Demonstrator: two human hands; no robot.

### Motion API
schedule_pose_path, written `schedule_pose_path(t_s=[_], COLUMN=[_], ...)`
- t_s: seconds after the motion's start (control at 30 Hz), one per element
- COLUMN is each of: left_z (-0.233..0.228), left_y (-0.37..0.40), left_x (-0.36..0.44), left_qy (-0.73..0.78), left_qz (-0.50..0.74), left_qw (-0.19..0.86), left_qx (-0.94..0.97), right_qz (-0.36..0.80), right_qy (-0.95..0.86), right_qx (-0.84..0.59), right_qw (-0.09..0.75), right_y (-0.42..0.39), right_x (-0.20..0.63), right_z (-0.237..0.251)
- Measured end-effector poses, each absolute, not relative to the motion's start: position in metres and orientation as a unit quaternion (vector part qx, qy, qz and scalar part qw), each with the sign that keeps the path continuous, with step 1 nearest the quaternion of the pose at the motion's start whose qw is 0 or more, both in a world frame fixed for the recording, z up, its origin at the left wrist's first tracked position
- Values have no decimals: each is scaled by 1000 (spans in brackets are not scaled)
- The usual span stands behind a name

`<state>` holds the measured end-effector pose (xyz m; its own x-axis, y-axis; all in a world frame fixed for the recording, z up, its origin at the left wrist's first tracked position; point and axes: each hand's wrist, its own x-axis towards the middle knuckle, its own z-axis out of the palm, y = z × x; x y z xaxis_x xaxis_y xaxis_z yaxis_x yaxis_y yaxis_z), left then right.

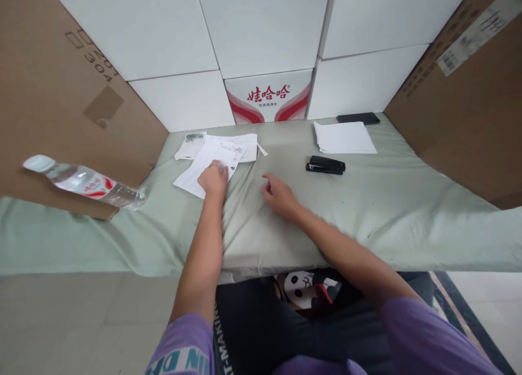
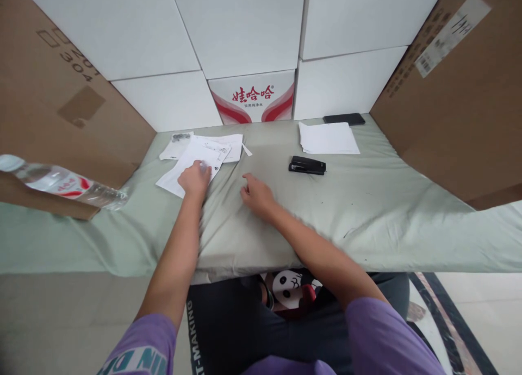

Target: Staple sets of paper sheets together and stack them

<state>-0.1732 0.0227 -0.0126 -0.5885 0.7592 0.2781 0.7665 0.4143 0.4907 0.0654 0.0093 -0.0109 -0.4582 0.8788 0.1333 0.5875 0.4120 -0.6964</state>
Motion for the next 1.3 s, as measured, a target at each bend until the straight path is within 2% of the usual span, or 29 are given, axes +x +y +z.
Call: schedule_pose_path(t_s=[0.3,0.63,0.9,1.0,1.1,1.3], left_z=[-17,-21,-13,-4,2,3], left_y=[26,30,21,14,5,-3], left_x=[-173,-174,-173,-189,-218,-246], left_qy=[-873,-871,-865,-870,-889,-924], left_qz=[-275,-290,-271,-256,-257,-198], left_qw=[-54,-8,-16,-23,19,-28], left_qx=[-399,-396,-421,-420,-378,-328], right_qz=[288,293,284,284,283,284], right_qy=[-807,-805,-810,-811,-810,-810], right_qx=[-450,-450,-448,-448,-449,-448], right_qw=[250,250,249,246,249,251], right_y=[11,11,12,12,12,12], right_x=[66,65,66,66,66,67], right_z=[-13,-11,-14,-14,-14,-15])
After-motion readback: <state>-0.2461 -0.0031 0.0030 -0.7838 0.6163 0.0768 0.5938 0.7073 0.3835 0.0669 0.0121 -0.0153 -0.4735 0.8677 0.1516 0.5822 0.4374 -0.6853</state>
